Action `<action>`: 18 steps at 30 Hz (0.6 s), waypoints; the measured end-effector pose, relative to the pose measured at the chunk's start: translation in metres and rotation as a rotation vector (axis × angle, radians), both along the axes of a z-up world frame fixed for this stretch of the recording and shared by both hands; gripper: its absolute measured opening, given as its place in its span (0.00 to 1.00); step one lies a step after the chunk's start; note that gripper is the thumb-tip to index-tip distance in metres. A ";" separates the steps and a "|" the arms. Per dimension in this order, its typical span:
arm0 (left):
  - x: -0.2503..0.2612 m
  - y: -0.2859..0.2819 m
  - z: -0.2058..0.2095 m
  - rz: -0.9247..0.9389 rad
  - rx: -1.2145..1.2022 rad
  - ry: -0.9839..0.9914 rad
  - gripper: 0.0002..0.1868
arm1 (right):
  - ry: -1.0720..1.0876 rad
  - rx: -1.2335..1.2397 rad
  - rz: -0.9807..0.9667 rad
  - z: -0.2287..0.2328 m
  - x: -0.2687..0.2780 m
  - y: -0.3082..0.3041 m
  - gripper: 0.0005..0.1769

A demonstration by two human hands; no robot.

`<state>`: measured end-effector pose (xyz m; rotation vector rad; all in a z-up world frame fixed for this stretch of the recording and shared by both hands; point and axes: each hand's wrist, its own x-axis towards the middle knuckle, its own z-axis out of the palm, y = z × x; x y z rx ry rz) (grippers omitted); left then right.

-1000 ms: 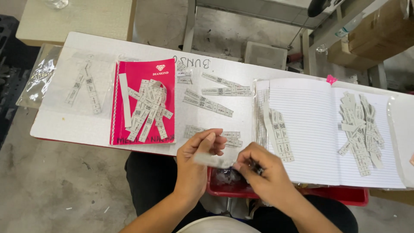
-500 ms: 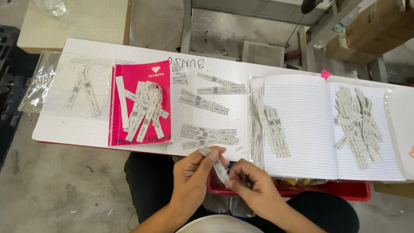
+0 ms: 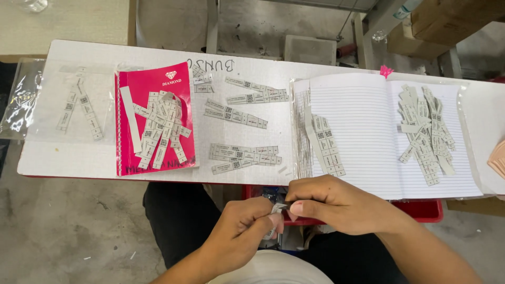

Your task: Sorting and organizing small paper labels into a notebook and onto a folder using a small tool for precision.

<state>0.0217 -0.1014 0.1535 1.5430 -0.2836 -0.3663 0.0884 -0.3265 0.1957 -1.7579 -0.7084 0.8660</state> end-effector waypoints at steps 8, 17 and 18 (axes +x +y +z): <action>-0.001 0.001 0.000 -0.018 -0.019 -0.013 0.16 | -0.045 -0.001 0.007 0.000 -0.001 0.003 0.20; -0.006 0.003 -0.003 0.188 -0.019 -0.147 0.15 | -0.053 0.066 -0.123 -0.010 -0.004 0.002 0.21; -0.009 0.001 -0.006 0.191 -0.017 -0.149 0.15 | -0.055 0.067 -0.120 -0.020 -0.014 0.012 0.21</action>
